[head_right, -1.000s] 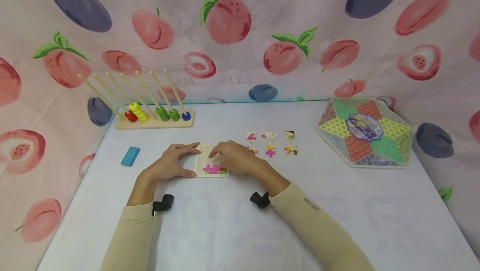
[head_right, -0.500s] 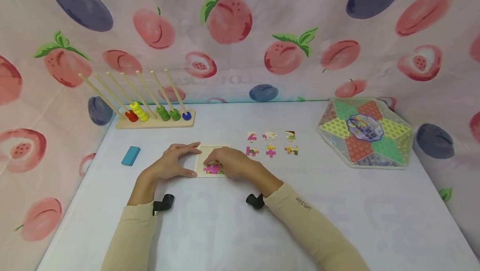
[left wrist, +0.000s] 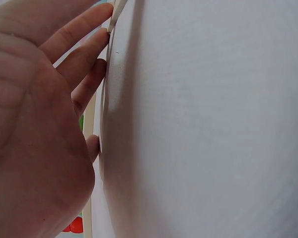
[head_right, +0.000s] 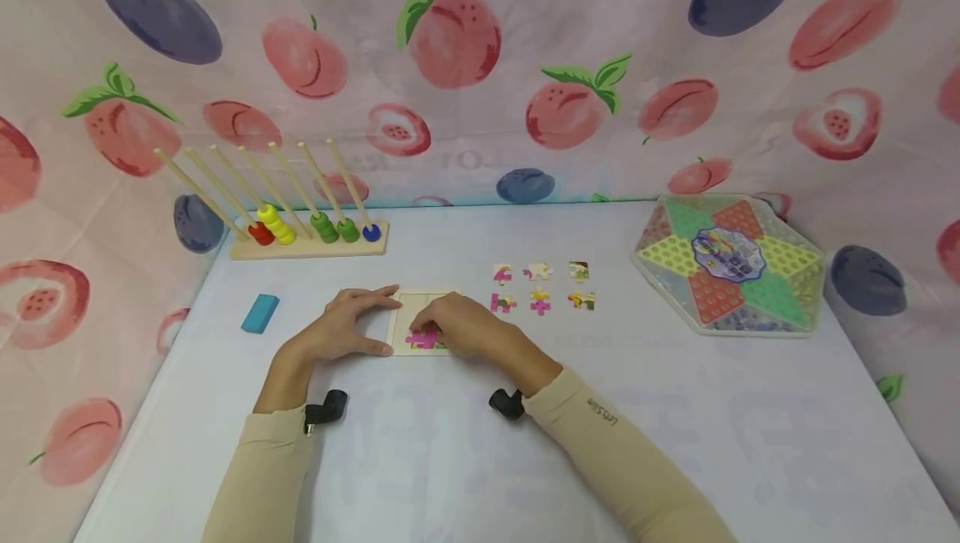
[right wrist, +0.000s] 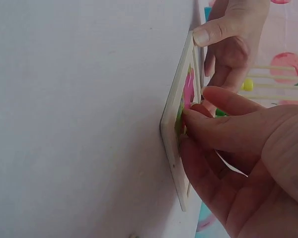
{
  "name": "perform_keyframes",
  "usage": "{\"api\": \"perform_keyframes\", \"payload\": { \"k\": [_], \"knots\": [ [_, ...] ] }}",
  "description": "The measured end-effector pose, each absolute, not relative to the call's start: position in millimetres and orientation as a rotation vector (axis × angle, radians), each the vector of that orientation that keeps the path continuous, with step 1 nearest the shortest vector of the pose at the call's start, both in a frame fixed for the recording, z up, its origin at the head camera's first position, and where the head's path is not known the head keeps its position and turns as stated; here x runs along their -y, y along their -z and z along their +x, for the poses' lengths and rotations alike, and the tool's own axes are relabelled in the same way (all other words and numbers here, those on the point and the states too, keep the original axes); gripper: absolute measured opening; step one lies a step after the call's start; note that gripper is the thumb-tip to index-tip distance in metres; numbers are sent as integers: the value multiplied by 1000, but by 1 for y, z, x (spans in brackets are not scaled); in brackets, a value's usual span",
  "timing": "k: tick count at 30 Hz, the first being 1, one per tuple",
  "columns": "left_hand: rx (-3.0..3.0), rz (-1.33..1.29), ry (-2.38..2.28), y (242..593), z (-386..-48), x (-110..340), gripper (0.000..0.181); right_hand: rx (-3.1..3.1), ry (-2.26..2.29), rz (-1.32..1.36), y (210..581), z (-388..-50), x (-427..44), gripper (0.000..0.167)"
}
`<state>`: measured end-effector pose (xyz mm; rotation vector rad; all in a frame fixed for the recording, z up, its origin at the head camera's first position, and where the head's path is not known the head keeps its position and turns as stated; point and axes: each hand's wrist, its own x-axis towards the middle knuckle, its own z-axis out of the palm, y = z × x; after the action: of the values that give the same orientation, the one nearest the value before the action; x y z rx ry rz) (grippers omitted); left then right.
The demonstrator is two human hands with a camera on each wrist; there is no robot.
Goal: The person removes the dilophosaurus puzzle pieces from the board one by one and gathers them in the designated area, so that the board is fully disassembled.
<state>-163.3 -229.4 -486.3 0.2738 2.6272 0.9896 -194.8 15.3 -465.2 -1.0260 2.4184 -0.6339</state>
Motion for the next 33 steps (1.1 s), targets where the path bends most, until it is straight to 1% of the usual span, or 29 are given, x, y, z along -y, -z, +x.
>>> {"api": "perform_keyframes", "payload": {
  "k": [7,14,23,30,33],
  "knots": [
    [-2618,248,-990,485,-164,229,70,-2377,652,-1083,464,-195,-13,33],
    [-2614,235,-997,485,-163,228,70,-2361,610,-1082,464,-197,-11,41],
    [-2611,239,-1006,484,-163,228,70,-2333,591,-1063,459,-196,-11,46],
    [-2615,241,-996,485,-163,229,70,-2298,590,-1066,459,-199,-10,46],
    [-2611,236,-999,485,-163,229,71,-2277,609,-1093,459,-201,-12,43]
  ]
}}
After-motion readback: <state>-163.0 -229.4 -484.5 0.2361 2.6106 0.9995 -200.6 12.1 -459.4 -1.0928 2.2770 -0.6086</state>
